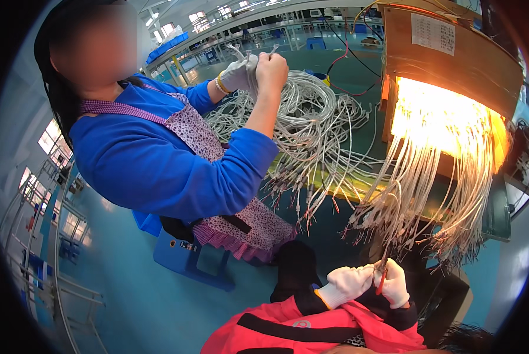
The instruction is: Trimming and organizing electrical wires at a manual assembly station in a factory.
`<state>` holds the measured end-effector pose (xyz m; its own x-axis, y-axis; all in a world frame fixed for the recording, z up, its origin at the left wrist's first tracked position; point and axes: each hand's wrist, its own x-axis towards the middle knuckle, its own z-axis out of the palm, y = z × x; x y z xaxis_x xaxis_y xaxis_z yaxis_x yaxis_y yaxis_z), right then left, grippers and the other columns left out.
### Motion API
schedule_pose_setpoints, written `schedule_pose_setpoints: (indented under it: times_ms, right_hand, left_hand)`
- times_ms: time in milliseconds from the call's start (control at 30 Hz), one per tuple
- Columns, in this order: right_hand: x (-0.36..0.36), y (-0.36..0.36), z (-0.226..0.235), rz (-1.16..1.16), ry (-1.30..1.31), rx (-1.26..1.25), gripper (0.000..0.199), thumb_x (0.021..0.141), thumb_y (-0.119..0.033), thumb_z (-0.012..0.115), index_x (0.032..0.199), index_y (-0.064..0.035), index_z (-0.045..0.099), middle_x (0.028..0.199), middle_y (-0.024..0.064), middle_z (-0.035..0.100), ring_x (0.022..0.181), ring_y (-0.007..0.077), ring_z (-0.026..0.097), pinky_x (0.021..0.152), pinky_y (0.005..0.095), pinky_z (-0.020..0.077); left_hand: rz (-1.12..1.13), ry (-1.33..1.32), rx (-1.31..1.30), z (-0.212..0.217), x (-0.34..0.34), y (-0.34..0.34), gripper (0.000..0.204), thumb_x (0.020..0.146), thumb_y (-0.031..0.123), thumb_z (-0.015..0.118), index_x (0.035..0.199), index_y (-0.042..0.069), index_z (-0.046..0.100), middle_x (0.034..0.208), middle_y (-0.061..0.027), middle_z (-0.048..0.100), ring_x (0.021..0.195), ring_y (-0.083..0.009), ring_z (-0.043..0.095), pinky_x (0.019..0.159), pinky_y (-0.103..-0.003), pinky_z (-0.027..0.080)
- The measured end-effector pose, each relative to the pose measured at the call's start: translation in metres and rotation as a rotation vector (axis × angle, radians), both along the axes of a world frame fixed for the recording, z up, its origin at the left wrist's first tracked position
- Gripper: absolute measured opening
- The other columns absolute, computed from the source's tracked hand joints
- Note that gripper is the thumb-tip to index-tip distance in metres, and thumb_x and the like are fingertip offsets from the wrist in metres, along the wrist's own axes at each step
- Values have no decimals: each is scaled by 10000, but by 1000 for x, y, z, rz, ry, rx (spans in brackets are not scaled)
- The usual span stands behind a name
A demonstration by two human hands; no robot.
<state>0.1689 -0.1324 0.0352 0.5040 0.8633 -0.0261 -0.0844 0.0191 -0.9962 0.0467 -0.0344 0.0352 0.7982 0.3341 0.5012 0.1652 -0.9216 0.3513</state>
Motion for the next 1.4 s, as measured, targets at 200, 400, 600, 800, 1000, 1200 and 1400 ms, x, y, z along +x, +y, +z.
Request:
schedule_pose_setpoints:
  times_ms: [200,400,600,800,1000,1200,1400]
  right_hand:
    - [-1,6,10,-44,-502,2,117,688,-25,644,686,-27,526,576,26,472,514,111,446,491,257,389]
    - [-1,19,22,2,-697,46,236,662,-40,660,605,-53,431,546,74,415,455,185,399,439,289,363]
    - [40,53,104,310,-700,-171,152,714,-144,651,676,-51,537,612,93,532,546,216,553,513,299,434]
    - [57,187,240,269,-1009,203,346,814,-308,631,697,0,527,565,102,460,532,128,431,506,308,393]
    - [75,296,334,208,-1390,-212,710,758,-666,508,739,32,635,638,153,584,597,214,542,613,332,444]
    - [66,352,368,200,-1451,-405,721,707,-687,529,782,18,662,668,153,606,637,249,581,619,321,448]
    - [57,363,371,210,-1570,-429,567,754,-561,510,721,-7,625,647,97,596,555,210,573,510,324,454]
  left_hand:
    - [98,60,-665,-7,1,-11,167,915,225,429,914,123,561,590,-36,539,462,-164,553,418,-250,435]
    - [-127,-61,-1685,-6,0,-2,269,970,298,333,986,113,529,564,0,472,414,-91,429,388,-215,352]
    - [-19,-280,-963,1,-5,42,309,947,327,408,902,71,574,574,-23,528,452,-72,480,409,-239,392]
    - [240,-156,4,67,12,129,198,885,297,502,838,123,584,638,-82,605,536,-274,594,477,-374,471]
    - [147,-107,-94,50,50,177,121,882,279,474,857,198,560,658,-79,599,532,-304,588,458,-420,451]
    - [218,-162,-278,53,36,182,210,894,337,471,843,181,603,575,-129,581,510,-330,582,452,-429,446]
    - [213,-170,-261,57,38,183,204,889,331,496,842,165,605,543,-116,573,481,-305,578,431,-402,443]
